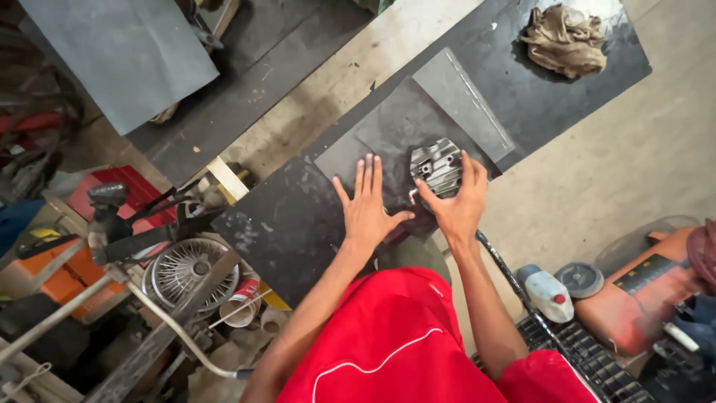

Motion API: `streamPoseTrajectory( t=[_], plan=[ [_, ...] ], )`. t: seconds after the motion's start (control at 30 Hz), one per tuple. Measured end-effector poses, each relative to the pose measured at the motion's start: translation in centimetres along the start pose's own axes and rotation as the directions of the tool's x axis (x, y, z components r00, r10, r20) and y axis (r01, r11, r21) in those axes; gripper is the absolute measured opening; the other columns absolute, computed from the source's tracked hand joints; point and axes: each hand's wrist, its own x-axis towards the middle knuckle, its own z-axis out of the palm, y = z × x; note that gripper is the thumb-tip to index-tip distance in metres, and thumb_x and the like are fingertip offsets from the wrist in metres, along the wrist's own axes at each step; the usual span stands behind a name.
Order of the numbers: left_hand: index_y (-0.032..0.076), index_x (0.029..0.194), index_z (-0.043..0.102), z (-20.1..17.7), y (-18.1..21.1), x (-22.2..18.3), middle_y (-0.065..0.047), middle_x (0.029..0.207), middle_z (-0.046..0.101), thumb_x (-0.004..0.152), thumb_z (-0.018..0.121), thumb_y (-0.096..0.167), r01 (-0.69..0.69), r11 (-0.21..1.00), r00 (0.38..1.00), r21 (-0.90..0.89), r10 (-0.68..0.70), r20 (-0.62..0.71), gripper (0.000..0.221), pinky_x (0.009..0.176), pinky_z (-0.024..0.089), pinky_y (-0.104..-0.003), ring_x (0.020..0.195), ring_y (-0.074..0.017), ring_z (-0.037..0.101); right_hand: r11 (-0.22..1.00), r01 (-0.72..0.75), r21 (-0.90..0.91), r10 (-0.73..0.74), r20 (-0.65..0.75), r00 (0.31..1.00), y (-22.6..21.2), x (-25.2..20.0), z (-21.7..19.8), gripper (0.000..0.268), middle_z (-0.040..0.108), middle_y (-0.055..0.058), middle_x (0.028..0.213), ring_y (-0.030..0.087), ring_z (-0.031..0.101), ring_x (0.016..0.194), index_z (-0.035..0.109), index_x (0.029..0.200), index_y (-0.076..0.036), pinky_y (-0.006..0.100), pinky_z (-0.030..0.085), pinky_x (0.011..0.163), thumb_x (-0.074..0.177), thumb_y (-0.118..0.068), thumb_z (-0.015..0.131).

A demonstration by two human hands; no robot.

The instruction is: Sanding the surface of a metal cylinder head using sandpaper on a flat block to ensure flatness.

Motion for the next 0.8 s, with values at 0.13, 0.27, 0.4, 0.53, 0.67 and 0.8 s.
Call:
streamPoseTrajectory(
  t=[0.13,0.27,0.4,0.53,0.67,0.8],
  plan=[
    [0.015,0.165,0.013,0.6,-0.4,0.8,-0.003,0.173,0.013,0.064,0.076,0.076,0.006,0.980,1.000,0.200,-0.007,0.006,0.134,0.123,-0.002,-0.073,0.159,-0.0185,0.010,0.984,0.120,-0.130,-0.121,-0.002,0.993,1.4,1.9,1.8,0.096,0.059,0.019,0.124,0.040,0.063,0.113,0.058,0.143,-0.004,0.052,0.051,0.094,0.068,-0.049,0.095],
    [0.017,0.165,0.011,0.4,0.0,0.6,-0.001,0.173,0.011,0.066,0.073,0.078,0.037,0.972,0.998,0.232,-0.047,0.037,0.132,0.124,-0.005,-0.073,0.159,-0.0158,0.007,0.970,0.215,-0.111,-0.215,0.012,0.977,0.9,3.6,4.7,0.097,0.058,0.021,0.125,0.042,0.063,0.109,0.053,0.148,-0.005,0.055,0.051,0.087,0.074,-0.054,0.091],
    [0.017,0.165,0.004,1.7,-0.6,0.7,0.000,0.173,0.003,0.067,0.068,0.084,0.047,0.947,0.996,0.317,-0.068,0.055,0.135,0.122,-0.006,-0.075,0.159,-0.0156,0.001,0.959,0.260,-0.114,-0.242,0.150,0.959,1.9,-0.2,2.9,0.096,0.063,0.016,0.125,0.038,0.065,0.110,0.059,0.145,-0.008,0.052,0.051,0.087,0.068,-0.057,0.091],
    [0.016,0.164,0.005,1.0,-0.4,0.8,-0.001,0.173,0.004,0.068,0.065,0.085,0.039,0.953,0.996,0.302,-0.060,0.061,0.133,0.122,-0.005,-0.076,0.159,-0.0162,0.002,0.954,0.267,-0.139,-0.262,0.053,0.964,3.4,3.8,3.0,0.099,0.062,0.021,0.123,0.041,0.065,0.110,0.056,0.147,-0.005,0.051,0.051,0.091,0.070,-0.054,0.094],
    [0.017,0.165,0.005,1.6,-0.2,1.4,0.000,0.173,0.005,0.067,0.067,0.085,0.084,0.950,0.993,0.300,-0.103,0.049,0.135,0.123,-0.005,-0.075,0.159,-0.0158,0.002,0.944,0.307,-0.118,-0.283,0.182,0.942,0.8,4.7,5.1,0.102,0.059,0.023,0.129,0.045,0.062,0.116,0.048,0.154,-0.009,0.058,0.048,0.091,0.075,-0.061,0.087],
    [0.015,0.164,0.005,0.9,0.7,0.5,-0.001,0.173,0.005,0.070,0.066,0.083,0.115,0.937,0.986,0.329,-0.147,0.075,0.131,0.123,-0.005,-0.075,0.159,-0.0160,0.003,0.951,0.285,-0.119,-0.254,0.222,0.941,4.5,2.8,2.3,0.103,0.061,0.019,0.130,0.041,0.063,0.116,0.052,0.153,-0.012,0.053,0.047,0.092,0.069,-0.058,0.091]
  ],
)
